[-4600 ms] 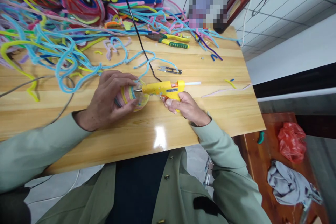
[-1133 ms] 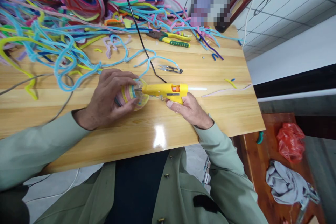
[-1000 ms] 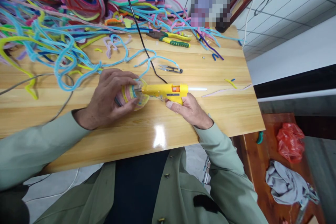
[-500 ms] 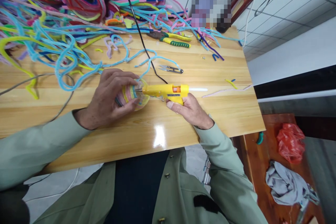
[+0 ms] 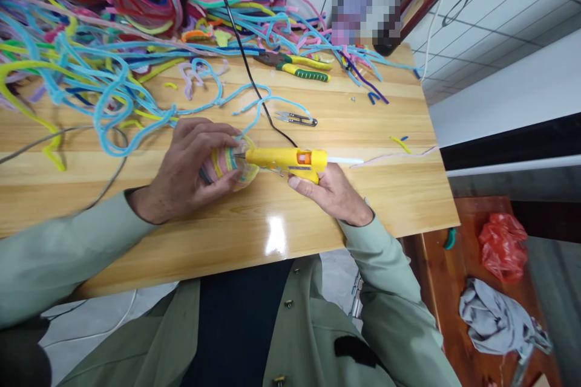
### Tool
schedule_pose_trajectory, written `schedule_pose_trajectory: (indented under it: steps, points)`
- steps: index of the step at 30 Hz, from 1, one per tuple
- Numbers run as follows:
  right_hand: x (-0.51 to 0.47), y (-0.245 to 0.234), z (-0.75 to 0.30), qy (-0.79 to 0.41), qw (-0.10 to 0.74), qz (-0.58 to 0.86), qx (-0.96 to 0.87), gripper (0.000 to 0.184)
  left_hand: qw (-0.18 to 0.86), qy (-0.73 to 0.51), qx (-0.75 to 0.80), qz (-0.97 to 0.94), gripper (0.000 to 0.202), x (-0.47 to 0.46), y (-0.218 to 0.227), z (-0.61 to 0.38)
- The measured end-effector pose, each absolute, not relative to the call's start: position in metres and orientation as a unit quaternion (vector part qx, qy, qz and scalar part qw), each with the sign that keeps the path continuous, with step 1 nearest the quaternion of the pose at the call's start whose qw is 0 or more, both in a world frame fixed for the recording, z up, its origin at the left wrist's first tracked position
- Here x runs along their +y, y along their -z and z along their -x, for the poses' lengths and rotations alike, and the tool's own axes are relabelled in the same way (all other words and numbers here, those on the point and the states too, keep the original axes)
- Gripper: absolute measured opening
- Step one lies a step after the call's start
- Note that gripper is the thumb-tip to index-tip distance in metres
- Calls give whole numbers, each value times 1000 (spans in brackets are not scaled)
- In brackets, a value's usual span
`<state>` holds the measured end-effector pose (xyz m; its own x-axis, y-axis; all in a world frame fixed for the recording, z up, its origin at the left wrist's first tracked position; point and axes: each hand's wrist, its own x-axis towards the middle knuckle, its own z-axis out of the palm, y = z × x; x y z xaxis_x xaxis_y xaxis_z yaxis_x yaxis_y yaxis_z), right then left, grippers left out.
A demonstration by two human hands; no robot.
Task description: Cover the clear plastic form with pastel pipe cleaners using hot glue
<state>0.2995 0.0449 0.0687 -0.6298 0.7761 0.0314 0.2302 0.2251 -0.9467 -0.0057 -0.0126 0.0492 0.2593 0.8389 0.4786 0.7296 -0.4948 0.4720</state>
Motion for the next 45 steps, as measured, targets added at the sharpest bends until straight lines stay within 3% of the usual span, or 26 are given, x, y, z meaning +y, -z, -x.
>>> schedule_pose_trajectory:
  steps: [10,27,45]
  points:
    - [45,-88,-308,-409,240,354,-806,32,52,-418,427,-800,31,-8,-43,4]
    - [47,-77,-311,-427,220,371,-795,39,60,-429,429,-793,28,-8,-40,2]
    - [48,-75,-311,-428,229,367,-793,35,68,-415,437,-795,28,-9,-41,3]
